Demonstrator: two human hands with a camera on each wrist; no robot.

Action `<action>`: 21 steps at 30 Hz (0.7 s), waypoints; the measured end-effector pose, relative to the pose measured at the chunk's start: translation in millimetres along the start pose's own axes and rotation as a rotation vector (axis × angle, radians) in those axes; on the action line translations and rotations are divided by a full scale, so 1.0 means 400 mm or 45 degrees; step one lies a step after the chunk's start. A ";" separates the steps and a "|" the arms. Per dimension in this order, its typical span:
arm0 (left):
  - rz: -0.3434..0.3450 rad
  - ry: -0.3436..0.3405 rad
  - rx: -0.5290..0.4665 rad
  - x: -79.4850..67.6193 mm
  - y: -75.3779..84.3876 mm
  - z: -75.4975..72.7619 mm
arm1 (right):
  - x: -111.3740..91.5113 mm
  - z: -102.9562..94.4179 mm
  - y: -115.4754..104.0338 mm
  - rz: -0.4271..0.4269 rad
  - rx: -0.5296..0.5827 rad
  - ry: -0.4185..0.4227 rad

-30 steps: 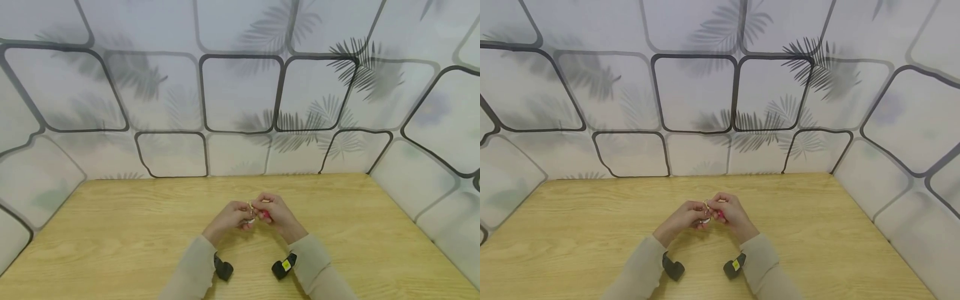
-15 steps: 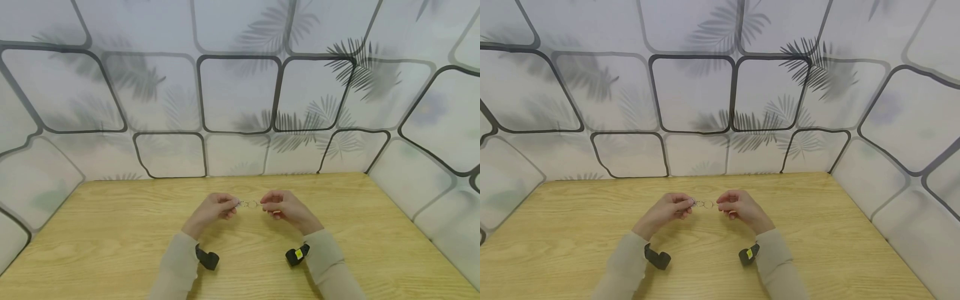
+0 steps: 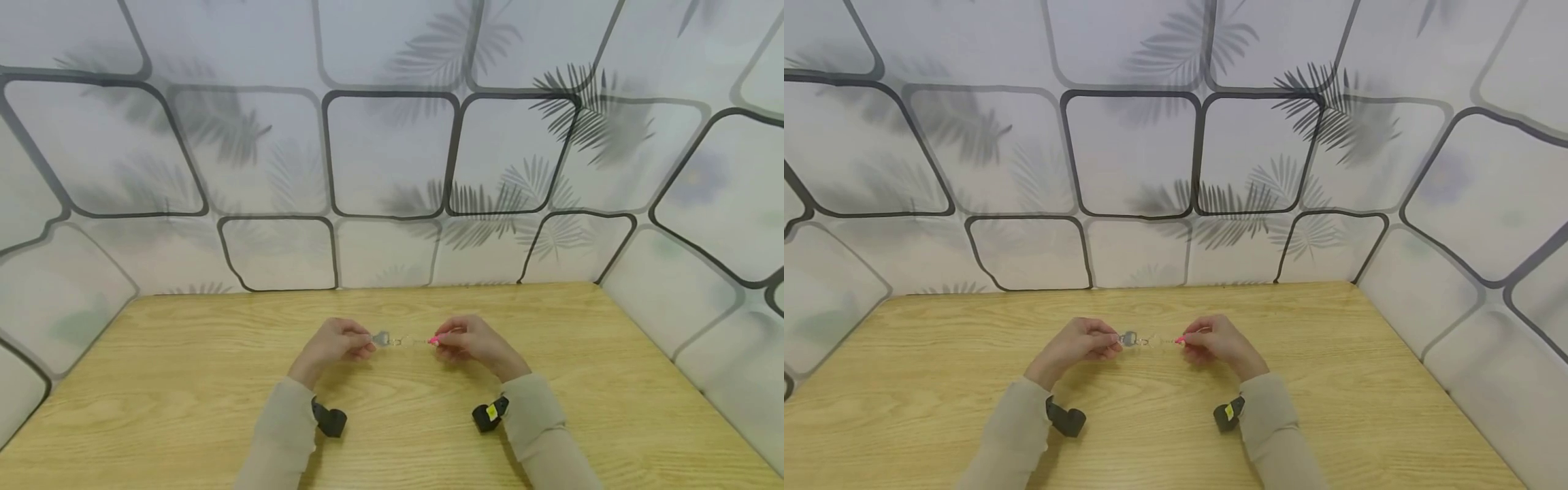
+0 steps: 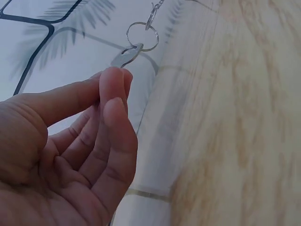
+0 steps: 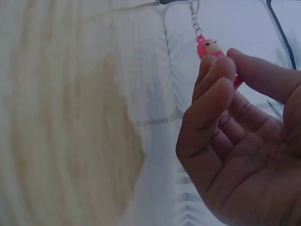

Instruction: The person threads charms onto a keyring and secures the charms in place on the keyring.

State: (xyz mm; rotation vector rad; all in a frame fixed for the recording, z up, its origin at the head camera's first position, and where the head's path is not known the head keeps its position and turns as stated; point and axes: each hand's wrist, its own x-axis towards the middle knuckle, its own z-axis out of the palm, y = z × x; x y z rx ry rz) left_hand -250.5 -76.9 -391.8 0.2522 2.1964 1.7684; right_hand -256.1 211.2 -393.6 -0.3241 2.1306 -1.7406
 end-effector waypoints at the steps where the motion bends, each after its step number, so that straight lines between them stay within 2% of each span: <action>1: -0.016 0.027 0.019 -0.002 -0.001 -0.002 | 0.001 0.002 -0.001 0.016 -0.035 0.029; 5: -0.079 0.108 0.094 -0.009 -0.006 -0.007 | 0.005 0.009 -0.004 0.061 -0.109 0.094; 11: -0.127 0.125 0.118 -0.015 -0.015 -0.014 | 0.008 0.018 -0.001 0.059 -0.099 0.056; 16: -0.138 0.158 0.186 -0.013 -0.016 -0.020 | 0.003 0.007 -0.002 0.062 -0.080 0.088; 18: -0.128 0.176 0.256 -0.017 -0.013 -0.027 | -0.002 -0.004 -0.006 0.067 -0.090 0.108; 21: -0.037 0.170 0.419 -0.033 -0.003 -0.051 | -0.019 -0.023 -0.013 0.050 -0.185 0.122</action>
